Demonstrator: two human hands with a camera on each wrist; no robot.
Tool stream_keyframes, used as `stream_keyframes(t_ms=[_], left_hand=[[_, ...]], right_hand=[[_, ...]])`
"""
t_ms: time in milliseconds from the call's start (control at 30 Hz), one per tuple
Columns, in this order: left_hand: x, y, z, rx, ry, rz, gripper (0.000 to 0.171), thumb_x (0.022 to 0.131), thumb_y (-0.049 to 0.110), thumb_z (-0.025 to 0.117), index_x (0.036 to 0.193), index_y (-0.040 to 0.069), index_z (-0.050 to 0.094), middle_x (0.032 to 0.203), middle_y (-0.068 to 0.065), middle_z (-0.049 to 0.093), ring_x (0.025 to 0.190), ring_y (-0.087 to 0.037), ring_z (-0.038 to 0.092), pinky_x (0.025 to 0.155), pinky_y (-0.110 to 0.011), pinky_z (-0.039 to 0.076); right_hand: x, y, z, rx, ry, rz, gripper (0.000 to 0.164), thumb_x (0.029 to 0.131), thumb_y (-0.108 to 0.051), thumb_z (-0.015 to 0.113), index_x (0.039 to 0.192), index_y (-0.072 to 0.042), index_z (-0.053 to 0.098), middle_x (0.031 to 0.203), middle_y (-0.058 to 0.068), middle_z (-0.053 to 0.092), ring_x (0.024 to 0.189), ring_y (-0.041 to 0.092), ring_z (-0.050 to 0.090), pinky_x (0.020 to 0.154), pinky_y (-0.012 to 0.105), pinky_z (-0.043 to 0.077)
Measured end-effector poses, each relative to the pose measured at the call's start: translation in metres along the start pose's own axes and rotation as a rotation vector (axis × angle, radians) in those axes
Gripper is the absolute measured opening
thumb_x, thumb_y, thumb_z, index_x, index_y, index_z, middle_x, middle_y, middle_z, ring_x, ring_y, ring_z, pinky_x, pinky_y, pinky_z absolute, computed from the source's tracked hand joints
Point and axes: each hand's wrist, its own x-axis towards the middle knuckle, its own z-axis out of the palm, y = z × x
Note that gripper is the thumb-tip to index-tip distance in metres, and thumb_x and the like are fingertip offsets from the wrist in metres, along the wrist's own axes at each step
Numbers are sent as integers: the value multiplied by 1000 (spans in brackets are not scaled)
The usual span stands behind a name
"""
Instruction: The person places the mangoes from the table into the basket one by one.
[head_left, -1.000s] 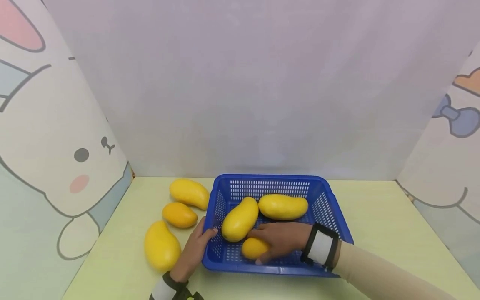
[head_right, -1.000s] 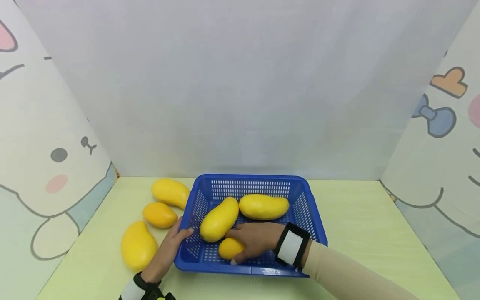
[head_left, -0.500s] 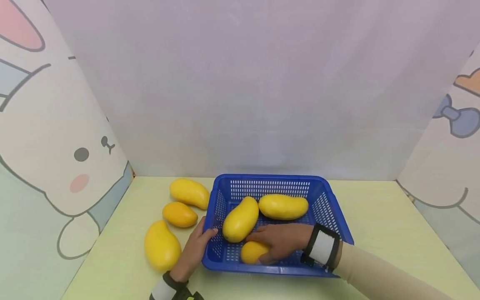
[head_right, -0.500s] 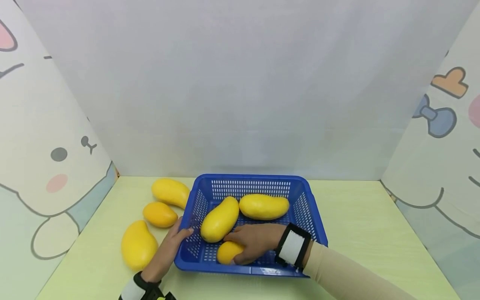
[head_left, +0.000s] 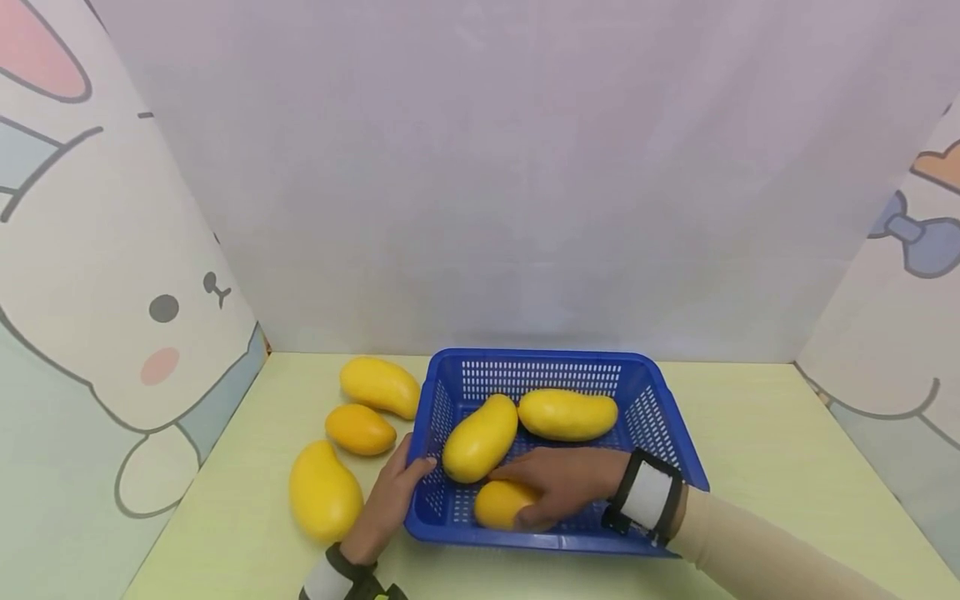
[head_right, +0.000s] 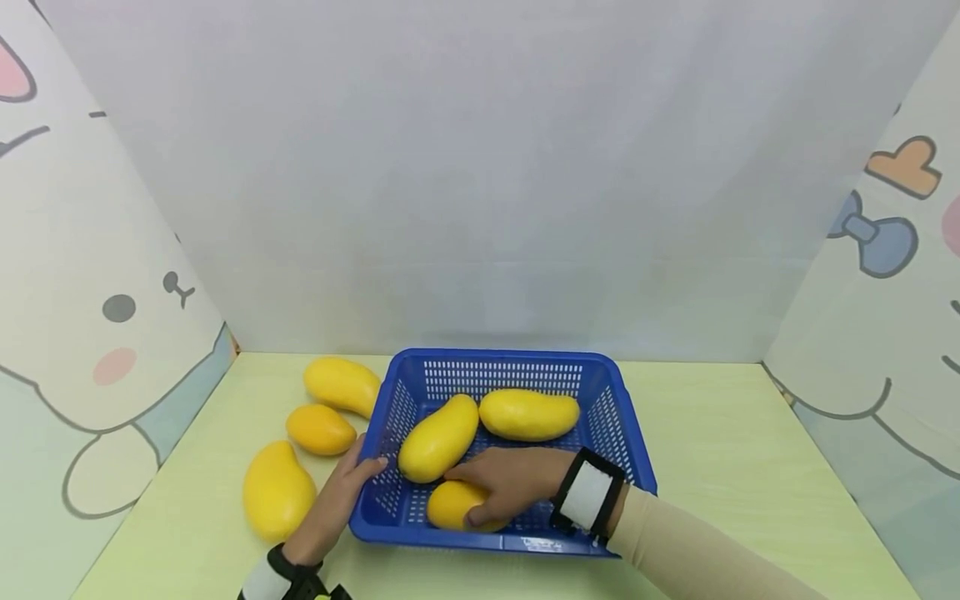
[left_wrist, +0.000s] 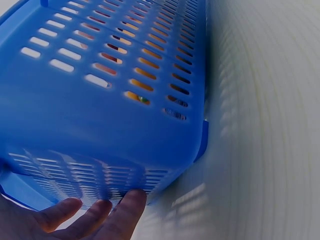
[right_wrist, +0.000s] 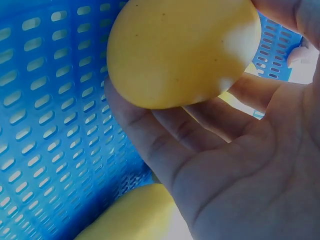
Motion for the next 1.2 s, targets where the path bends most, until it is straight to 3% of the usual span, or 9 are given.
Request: stream_keyframes(t_ms=[367, 1200], left_hand=[[1, 0, 1, 26, 15, 11, 50, 97, 26, 42, 142, 11, 29, 138, -17, 41, 114, -31, 49, 92, -51, 42], [0, 1, 0, 23, 2, 6, 49, 97, 25, 41, 142, 10, 28, 137, -18, 42, 112, -30, 50, 91, -50, 42]], right_hand=[[-3, 2, -2, -40, 41, -3, 63, 87, -49, 57, 138, -16, 42, 123, -11, 53, 102, 2, 48, 88, 27, 42], [-3, 3, -2, -54, 87, -6, 62, 84, -52, 60, 136, -22, 45, 120, -13, 54, 98, 2, 49, 85, 27, 44]])
